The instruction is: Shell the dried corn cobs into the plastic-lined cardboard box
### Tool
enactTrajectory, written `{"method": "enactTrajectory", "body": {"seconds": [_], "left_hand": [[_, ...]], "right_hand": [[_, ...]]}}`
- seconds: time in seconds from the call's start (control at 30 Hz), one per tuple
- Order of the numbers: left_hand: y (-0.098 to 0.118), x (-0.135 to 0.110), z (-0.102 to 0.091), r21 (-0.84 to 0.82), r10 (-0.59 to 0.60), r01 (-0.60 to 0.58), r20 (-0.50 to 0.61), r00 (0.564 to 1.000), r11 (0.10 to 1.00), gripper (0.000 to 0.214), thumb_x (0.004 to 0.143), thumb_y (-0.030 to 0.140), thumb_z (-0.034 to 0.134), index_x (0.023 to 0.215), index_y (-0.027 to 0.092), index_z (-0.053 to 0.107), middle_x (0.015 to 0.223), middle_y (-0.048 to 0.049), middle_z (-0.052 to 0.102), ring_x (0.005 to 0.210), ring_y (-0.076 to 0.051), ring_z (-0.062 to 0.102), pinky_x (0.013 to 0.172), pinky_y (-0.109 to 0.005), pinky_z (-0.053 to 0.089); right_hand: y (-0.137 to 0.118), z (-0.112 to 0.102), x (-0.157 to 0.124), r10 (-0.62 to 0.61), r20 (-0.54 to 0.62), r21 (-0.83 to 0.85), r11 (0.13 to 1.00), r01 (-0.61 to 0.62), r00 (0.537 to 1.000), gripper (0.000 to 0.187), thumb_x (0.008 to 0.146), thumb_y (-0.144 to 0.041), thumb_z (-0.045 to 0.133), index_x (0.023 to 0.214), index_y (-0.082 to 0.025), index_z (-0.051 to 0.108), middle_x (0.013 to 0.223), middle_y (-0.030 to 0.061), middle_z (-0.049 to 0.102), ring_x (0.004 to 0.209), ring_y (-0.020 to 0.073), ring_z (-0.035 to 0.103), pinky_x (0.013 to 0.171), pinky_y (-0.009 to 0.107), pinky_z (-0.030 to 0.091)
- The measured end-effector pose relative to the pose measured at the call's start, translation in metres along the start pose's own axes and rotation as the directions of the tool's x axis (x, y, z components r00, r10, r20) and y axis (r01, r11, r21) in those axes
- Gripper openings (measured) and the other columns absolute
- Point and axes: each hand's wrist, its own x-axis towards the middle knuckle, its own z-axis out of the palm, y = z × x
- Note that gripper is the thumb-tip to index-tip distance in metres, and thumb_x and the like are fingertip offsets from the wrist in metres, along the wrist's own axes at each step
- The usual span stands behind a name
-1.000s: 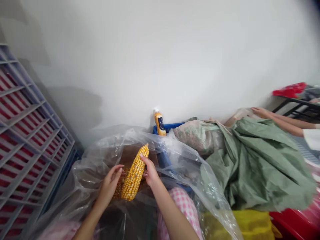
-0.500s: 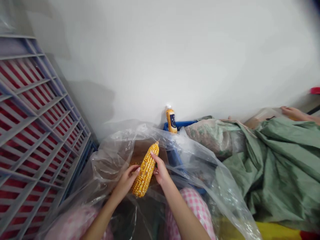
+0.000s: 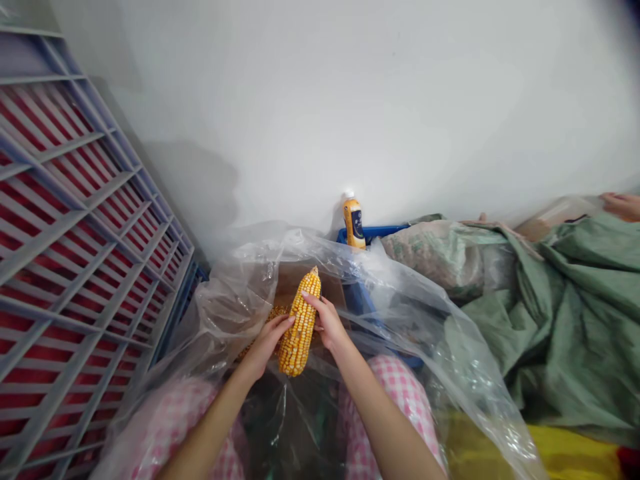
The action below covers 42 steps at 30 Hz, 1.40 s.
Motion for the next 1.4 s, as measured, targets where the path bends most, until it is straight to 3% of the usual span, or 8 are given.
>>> {"method": "enactTrajectory", "body": {"seconds": [0.17,0.33,0.63,0.8,0.93,1.17,1.4], "left_hand": [[-0.01,0.004,-0.002,-0.072,-0.014,0.013,-0.022,1.0,0.997,0.045,0.067,0.052,0.064,0.099,0.02,0.064,0.107,-0.0048,0.067,0.101,-0.023,0.059,0.079,-0.03,0.043],[-0.007,0.001,0.002,-0.158,0.032,-0.025,0.043,0.999,0.987,0.046,0.069,0.052,0.064,0.1,0.018,0.064,0.111,-0.0073,0.066,0.107,-0.024,0.057,0.087,-0.032,0.042],[-0.015,0.004,0.007,-0.215,0.045,-0.052,-0.036,0.998,0.975,0.042,0.066,0.049,0.067,0.092,0.017,0.066,0.104,-0.0065,0.068,0.107,-0.025,0.057,0.09,-0.031,0.041],[-0.007,0.002,0.005,-0.292,-0.072,0.071,0.008,0.997,0.954,0.053,0.069,0.056,0.06,0.105,0.018,0.064,0.109,-0.0061,0.068,0.11,-0.026,0.056,0.089,-0.034,0.043],[-0.001,-0.002,0.004,-0.22,-0.119,0.107,-0.043,0.992,0.97,0.049,0.062,0.052,0.062,0.097,0.017,0.065,0.102,-0.0053,0.069,0.105,-0.026,0.058,0.08,-0.032,0.044],[0.0,-0.004,-0.002,-0.105,-0.054,0.048,-0.053,0.997,0.993,0.038,0.061,0.048,0.062,0.08,0.016,0.064,0.079,-0.0033,0.069,0.072,-0.018,0.06,0.06,-0.026,0.04],[0.005,-0.004,-0.001,0.107,0.137,-0.136,-0.001,0.991,0.985,0.039,0.064,0.042,0.062,0.088,0.013,0.067,0.089,-0.0082,0.071,0.087,-0.024,0.063,0.072,-0.029,0.046]], "right_hand": [[0.001,0.001,-0.002,-0.002,-0.005,-0.034,0.999,0.002,1.0,0.038,0.057,-0.044,0.075,0.073,-0.017,0.054,0.054,-0.0051,0.05,0.037,0.0024,0.027,0.038,0.019,0.012],[0.003,0.002,-0.001,0.001,0.01,-0.034,0.999,-0.001,1.0,0.037,0.057,-0.042,0.075,0.076,-0.017,0.055,0.054,-0.0053,0.051,0.038,0.0027,0.028,0.038,0.019,0.011],[0.002,0.003,-0.002,0.02,0.02,-0.03,0.999,-0.019,1.0,0.038,0.056,-0.042,0.076,0.076,-0.017,0.056,0.055,-0.0054,0.05,0.038,0.0026,0.03,0.039,0.02,0.008],[0.001,0.004,-0.002,0.018,0.016,-0.031,0.999,-0.018,1.0,0.038,0.057,-0.044,0.075,0.073,-0.017,0.054,0.055,-0.0047,0.05,0.037,0.0023,0.026,0.038,0.02,0.012],[0.001,0.003,-0.001,0.007,0.011,-0.044,0.999,-0.006,1.0,0.039,0.057,-0.044,0.075,0.074,-0.017,0.054,0.055,-0.0048,0.051,0.037,0.0024,0.027,0.037,0.019,0.012],[0.002,0.002,0.0,0.008,0.03,-0.047,0.999,-0.007,1.0,0.04,0.055,-0.044,0.077,0.074,-0.017,0.053,0.055,-0.0054,0.05,0.038,0.0025,0.029,0.038,0.02,0.008],[0.005,0.002,0.0,-0.001,0.011,-0.093,0.996,0.002,1.0,0.042,0.055,-0.045,0.077,0.077,-0.018,0.054,0.057,-0.0049,0.052,0.041,0.0041,0.036,0.039,0.02,0.013]]}}
